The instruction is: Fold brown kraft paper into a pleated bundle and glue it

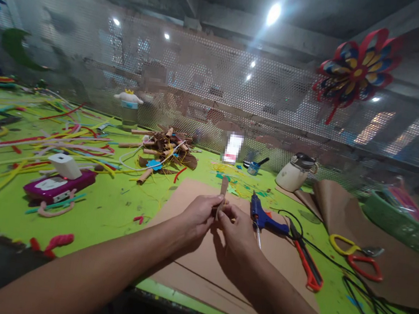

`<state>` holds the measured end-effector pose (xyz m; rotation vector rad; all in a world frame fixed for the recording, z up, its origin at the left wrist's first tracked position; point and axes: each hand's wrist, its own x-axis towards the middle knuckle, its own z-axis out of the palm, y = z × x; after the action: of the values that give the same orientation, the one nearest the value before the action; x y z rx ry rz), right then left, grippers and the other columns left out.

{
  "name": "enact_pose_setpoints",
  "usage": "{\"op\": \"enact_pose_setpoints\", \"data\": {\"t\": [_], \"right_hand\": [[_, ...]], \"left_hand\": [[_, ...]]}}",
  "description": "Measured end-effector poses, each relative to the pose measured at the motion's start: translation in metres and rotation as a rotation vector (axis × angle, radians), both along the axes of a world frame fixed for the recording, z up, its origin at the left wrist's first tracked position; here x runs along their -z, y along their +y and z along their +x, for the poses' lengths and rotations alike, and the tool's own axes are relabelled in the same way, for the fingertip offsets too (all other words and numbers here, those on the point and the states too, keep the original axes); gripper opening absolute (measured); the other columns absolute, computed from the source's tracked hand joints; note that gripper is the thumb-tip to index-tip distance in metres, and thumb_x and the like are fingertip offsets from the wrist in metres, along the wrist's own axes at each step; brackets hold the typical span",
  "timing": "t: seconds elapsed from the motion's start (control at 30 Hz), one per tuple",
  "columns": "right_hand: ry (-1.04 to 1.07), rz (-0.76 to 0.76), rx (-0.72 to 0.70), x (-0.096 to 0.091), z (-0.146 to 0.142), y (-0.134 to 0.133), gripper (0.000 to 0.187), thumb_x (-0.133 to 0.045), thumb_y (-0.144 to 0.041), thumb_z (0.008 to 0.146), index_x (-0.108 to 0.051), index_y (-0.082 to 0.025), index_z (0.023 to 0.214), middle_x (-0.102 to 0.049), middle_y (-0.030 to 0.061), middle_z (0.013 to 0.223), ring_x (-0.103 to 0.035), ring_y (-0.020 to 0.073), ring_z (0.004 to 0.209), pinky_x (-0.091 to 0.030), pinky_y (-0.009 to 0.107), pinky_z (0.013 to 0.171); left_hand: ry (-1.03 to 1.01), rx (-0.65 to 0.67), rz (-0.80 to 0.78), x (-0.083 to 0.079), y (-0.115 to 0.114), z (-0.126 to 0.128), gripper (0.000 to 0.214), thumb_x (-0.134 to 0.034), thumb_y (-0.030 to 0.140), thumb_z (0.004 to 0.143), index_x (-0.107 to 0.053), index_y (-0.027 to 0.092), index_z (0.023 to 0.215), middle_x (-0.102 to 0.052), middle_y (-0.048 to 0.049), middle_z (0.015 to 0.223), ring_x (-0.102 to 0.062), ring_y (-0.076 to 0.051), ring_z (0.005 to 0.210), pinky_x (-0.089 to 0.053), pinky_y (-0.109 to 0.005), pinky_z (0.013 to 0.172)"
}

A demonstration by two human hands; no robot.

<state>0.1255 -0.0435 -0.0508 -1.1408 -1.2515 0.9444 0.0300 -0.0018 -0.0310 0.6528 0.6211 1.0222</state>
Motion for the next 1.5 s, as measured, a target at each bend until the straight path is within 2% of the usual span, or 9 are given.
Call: {"op": "enact_pose_setpoints", "data": {"t": [0.17, 0.5, 0.6, 0.8, 0.93, 1.03, 1.17, 1.37, 1.5], "right_hand": [[-0.057, 0.019, -0.060, 0.000, -0.002, -0.003, 0.018, -0.056, -0.021, 0.071, -0.064, -0.019, 0.087, -0.068, 0.0057, 0.084, -0.061, 0.0190, 0.079, -0.047, 0.028, 0.067], [-0.235, 0.108, 0.034, -0.004, 0.001, -0.003, 0.022, -0.057, -0.020, 0.070, -0.068, -0.016, 0.088, -0.069, 0.0078, 0.085, -0.061, 0.0205, 0.078, -0.048, 0.031, 0.070], [-0.191, 0.108, 0.054, -0.006, 0.000, -0.005, 0.020, -0.059, -0.023, 0.069, -0.069, -0.015, 0.085, -0.069, 0.0081, 0.081, -0.060, 0.0205, 0.075, -0.047, 0.031, 0.068], [-0.035, 0.020, -0.004, -0.010, -0.004, -0.008, 0.016, -0.061, -0.026, 0.068, -0.067, -0.018, 0.080, -0.067, 0.0066, 0.075, -0.059, 0.0202, 0.071, -0.045, 0.028, 0.059], [0.014, -0.026, -0.013, -0.013, -0.003, -0.006, 0.006, -0.058, -0.025, 0.070, -0.063, -0.022, 0.073, -0.062, 0.0023, 0.065, -0.056, 0.0165, 0.061, -0.043, 0.026, 0.053], [-0.009, -0.016, 0.033, -0.015, -0.001, -0.001, 0.012, -0.059, -0.031, 0.072, -0.060, -0.021, 0.065, -0.057, 0.0002, 0.057, -0.050, 0.0140, 0.053, -0.040, 0.026, 0.049], [-0.058, 0.025, 0.115, -0.012, 0.000, 0.002, 0.023, -0.060, -0.039, 0.073, -0.058, -0.018, 0.064, -0.057, 0.0014, 0.058, -0.050, 0.0147, 0.055, -0.039, 0.027, 0.052], [-0.043, 0.058, 0.182, -0.005, -0.004, -0.002, 0.021, -0.056, -0.036, 0.076, -0.060, -0.018, 0.068, -0.060, 0.0026, 0.063, -0.053, 0.0157, 0.059, -0.039, 0.027, 0.053], [-0.157, 0.041, 0.203, -0.010, -0.005, -0.003, 0.022, -0.054, -0.034, 0.076, -0.060, -0.017, 0.065, -0.060, 0.0028, 0.060, -0.051, 0.0151, 0.056, -0.038, 0.027, 0.052]], "left_hand": [[-0.028, 0.012, -0.064, -0.002, 0.001, 0.001, 0.024, -0.045, 0.010, 0.081, -0.059, 0.008, 0.062, -0.058, -0.0067, 0.057, -0.056, -0.013, 0.053, -0.046, -0.026, 0.058], [-0.046, 0.016, -0.046, 0.001, 0.004, -0.001, 0.020, -0.046, 0.010, 0.082, -0.057, 0.008, 0.065, -0.056, -0.0062, 0.059, -0.055, -0.012, 0.054, -0.046, -0.025, 0.059], [-0.041, 0.036, -0.030, -0.001, 0.003, -0.002, 0.016, -0.049, 0.014, 0.081, -0.059, 0.008, 0.069, -0.058, -0.0065, 0.063, -0.056, -0.013, 0.056, -0.045, -0.024, 0.059], [-0.030, 0.046, 0.045, 0.001, 0.004, -0.003, 0.010, -0.059, 0.020, 0.077, -0.059, 0.010, 0.073, -0.058, -0.0048, 0.063, -0.055, -0.013, 0.056, -0.045, -0.025, 0.058], [-0.021, 0.129, 0.056, 0.002, 0.001, -0.005, 0.013, -0.061, 0.024, 0.075, -0.056, 0.012, 0.071, -0.057, -0.0039, 0.061, -0.055, -0.014, 0.053, -0.044, -0.026, 0.055], [-0.042, 0.133, 0.065, -0.001, -0.003, -0.006, 0.010, -0.061, 0.020, 0.073, -0.055, 0.012, 0.071, -0.058, -0.0041, 0.062, -0.056, -0.013, 0.055, -0.043, -0.024, 0.056], [-0.057, 0.144, 0.021, -0.007, -0.007, -0.007, 0.007, -0.060, 0.018, 0.072, -0.056, 0.012, 0.072, -0.059, -0.0040, 0.063, -0.056, -0.013, 0.056, -0.044, -0.024, 0.056], [-0.064, 0.136, -0.047, -0.013, -0.012, -0.006, 0.005, -0.060, 0.015, 0.073, -0.055, 0.012, 0.072, -0.058, -0.0033, 0.061, -0.055, -0.013, 0.053, -0.043, -0.024, 0.054], [-0.034, 0.139, -0.012, -0.010, -0.010, -0.005, 0.008, -0.059, 0.018, 0.075, -0.054, 0.012, 0.071, -0.057, -0.0034, 0.059, -0.055, -0.013, 0.053, -0.043, -0.024, 0.054]]}}
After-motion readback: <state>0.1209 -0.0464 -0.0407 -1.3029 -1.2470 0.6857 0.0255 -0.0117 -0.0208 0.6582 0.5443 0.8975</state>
